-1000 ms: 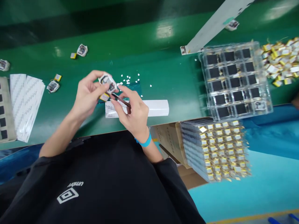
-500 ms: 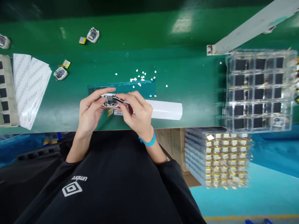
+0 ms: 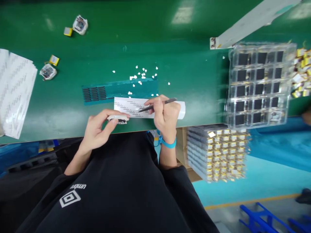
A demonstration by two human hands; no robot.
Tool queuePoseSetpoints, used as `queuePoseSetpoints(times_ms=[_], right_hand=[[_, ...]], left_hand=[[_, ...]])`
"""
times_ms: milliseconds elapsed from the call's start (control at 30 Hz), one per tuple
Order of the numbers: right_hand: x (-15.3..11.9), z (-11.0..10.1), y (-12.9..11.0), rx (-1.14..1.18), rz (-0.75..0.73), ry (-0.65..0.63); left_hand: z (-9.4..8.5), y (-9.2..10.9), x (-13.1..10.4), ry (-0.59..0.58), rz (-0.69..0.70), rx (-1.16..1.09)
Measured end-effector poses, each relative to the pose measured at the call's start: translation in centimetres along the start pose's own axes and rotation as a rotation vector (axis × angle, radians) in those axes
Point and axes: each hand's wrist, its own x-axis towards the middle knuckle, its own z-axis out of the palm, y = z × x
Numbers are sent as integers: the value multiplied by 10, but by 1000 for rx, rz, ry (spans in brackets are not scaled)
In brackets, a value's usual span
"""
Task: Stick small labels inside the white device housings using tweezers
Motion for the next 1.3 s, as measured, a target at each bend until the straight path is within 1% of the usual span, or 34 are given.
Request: queuePoseSetpoints(times_ms=[67,133,233,267,333,400,467,600,733,900,1067,1200,1300], right_hand=[[-7,-9,10,79,108,45],[-16,-15,18,128,188,121],[-28,-18,28,163,259,190],[-31,-17,31,165,279,210],[-34,-14,36,150,319,244],[-35,-10,40,125,347,259],[-35,-8,41,114,352,254],[-34,-7,41,134,338,272],[-34,-8,40,134,352,285],[-35,-8,38,133,350,245],[-35,-8,38,130,354,288],[-34,-9,37,123,358,223],[-34,-13,38,143,348,199]], left_hand=[[10,3,-1,-98,58,46],[23,0,2,-149,144,85],[42,-13,12,-143,301,221],[47,-17,16,-141,331,275],[57,-26,22,-164,328,366],[63,-31,25,-198,278,410],[67,-34,27,-198,236,440],[71,-35,27,-131,217,463],[71,-36,28,-132,185,453],[72,-41,29,-97,207,401],[74,-44,28,-73,187,389],[75,-43,28,-81,162,412],[77,-45,28,-84,138,417]])
